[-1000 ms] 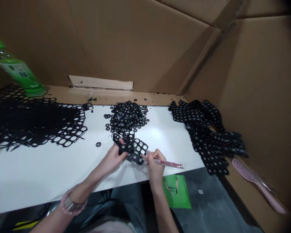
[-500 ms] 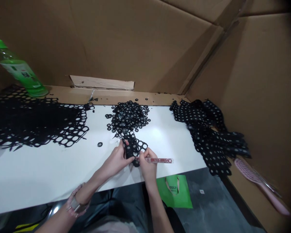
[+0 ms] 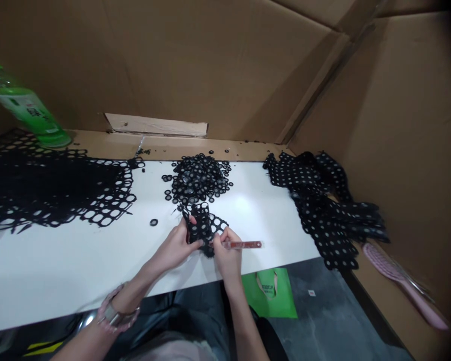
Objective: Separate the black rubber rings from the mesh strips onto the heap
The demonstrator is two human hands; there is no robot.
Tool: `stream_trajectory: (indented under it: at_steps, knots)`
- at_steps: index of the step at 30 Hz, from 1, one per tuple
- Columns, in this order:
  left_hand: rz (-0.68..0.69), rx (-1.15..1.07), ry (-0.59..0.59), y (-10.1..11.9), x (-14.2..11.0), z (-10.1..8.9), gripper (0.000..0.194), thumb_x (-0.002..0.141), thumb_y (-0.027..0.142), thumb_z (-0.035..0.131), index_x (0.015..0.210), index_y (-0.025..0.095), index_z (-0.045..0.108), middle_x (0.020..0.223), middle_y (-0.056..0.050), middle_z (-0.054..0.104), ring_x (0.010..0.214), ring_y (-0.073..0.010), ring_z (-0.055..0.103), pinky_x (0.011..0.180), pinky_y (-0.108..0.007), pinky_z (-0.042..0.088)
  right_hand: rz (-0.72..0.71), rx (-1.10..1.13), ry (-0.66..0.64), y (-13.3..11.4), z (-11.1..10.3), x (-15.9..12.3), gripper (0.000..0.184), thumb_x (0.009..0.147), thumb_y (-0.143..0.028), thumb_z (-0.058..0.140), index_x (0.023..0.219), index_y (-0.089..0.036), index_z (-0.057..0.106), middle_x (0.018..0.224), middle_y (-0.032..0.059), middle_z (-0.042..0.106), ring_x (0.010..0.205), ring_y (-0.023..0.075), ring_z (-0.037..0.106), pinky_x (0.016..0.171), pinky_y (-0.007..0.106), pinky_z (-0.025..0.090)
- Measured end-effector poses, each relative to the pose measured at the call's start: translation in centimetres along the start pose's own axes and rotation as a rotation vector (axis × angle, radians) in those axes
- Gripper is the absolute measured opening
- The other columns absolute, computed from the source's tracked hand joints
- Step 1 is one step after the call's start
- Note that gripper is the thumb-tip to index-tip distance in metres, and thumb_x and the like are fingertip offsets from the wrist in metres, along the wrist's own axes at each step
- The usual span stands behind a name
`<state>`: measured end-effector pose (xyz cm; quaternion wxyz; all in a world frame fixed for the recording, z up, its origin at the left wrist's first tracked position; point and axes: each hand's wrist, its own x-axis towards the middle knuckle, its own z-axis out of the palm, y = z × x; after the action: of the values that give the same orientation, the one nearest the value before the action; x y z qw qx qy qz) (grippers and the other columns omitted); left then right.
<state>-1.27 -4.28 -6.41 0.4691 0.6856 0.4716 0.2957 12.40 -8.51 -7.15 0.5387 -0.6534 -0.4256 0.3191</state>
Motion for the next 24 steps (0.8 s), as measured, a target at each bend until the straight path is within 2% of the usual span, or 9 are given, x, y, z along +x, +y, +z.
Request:
stream_trajectory:
  at_steps: [5, 10, 16, 18, 21, 24]
  knots:
    - [-0.015, -0.112, -0.005, -1.0, 0.0, 0.4, 0.038, 0.07, 0.024, 0.059, 0.102, 0.019, 0.04, 0.083, 0.0, 0.051, 0.076, -0.0178, 0.054, 0.067, -0.029, 0.045, -0.047, -0.054, 0.0, 0.2, 0.0, 0.0, 0.029, 0.073, -0.023, 0.048, 0.053, -0.022, 0.027, 0.045, -0.0084, 0.028, 0.042, 0.0081, 0.031, 0.042, 0.021, 0.025]
    - [-0.056, -0.289, -0.013, -0.3, 0.0, 0.7, 0.035, 0.067, 0.024, 0.062, 0.093, 0.018, 0.041, 0.083, 0.001, 0.052, 0.079, -0.018, 0.055, 0.065, -0.027, 0.047, -0.174, -0.182, -0.028, 0.0, 0.1, -0.2, 0.029, 0.073, -0.019, 0.047, 0.053, -0.021, 0.026, 0.045, -0.0077, 0.028, 0.044, 0.0086, 0.029, 0.045, 0.023, 0.024]
    - [-0.138, -0.427, 0.012, 0.3, 0.0, 0.9, 0.037, 0.061, 0.019, 0.065, 0.088, 0.018, 0.04, 0.075, 0.004, 0.049, 0.072, -0.0147, 0.055, 0.059, -0.023, 0.046, -0.163, -0.192, -0.027, -0.3, 0.2, -0.3, 0.031, 0.073, -0.016, 0.047, 0.051, -0.021, 0.025, 0.045, -0.0073, 0.028, 0.043, 0.0088, 0.029, 0.046, 0.024, 0.023]
    - [-0.145, -0.43, 0.032, 0.1, 0.0, 0.9, 0.037, 0.061, 0.018, 0.065, 0.088, 0.018, 0.04, 0.075, 0.004, 0.049, 0.071, -0.0139, 0.055, 0.059, -0.023, 0.047, -0.114, -0.107, -0.019, -0.2, 0.0, -0.1, 0.032, 0.073, -0.019, 0.05, 0.05, -0.021, 0.028, 0.044, -0.0074, 0.031, 0.043, 0.0088, 0.032, 0.045, 0.023, 0.025]
    - [-0.159, -0.461, 0.073, 0.3, 0.1, 1.0, 0.036, 0.06, 0.019, 0.068, 0.085, 0.018, 0.042, 0.075, 0.004, 0.05, 0.069, -0.0135, 0.056, 0.059, -0.023, 0.048, 0.002, 0.156, 0.055, 0.0, -0.6, 0.2, 0.034, 0.073, -0.029, 0.056, 0.051, -0.021, 0.032, 0.042, -0.007, 0.04, 0.042, 0.0088, 0.04, 0.045, 0.021, 0.032]
    - [-0.193, -0.58, 0.181, 1.6, -0.1, 0.9, 0.04, 0.056, 0.022, 0.073, 0.081, 0.018, 0.043, 0.072, 0.004, 0.053, 0.068, -0.0146, 0.058, 0.059, -0.025, 0.05, 0.091, 0.419, 0.104, 0.1, -1.4, 0.4, 0.031, 0.08, -0.046, 0.048, 0.063, -0.02, 0.042, 0.04, -0.0063, 0.048, 0.035, 0.0084, 0.039, 0.04, 0.02, 0.031]
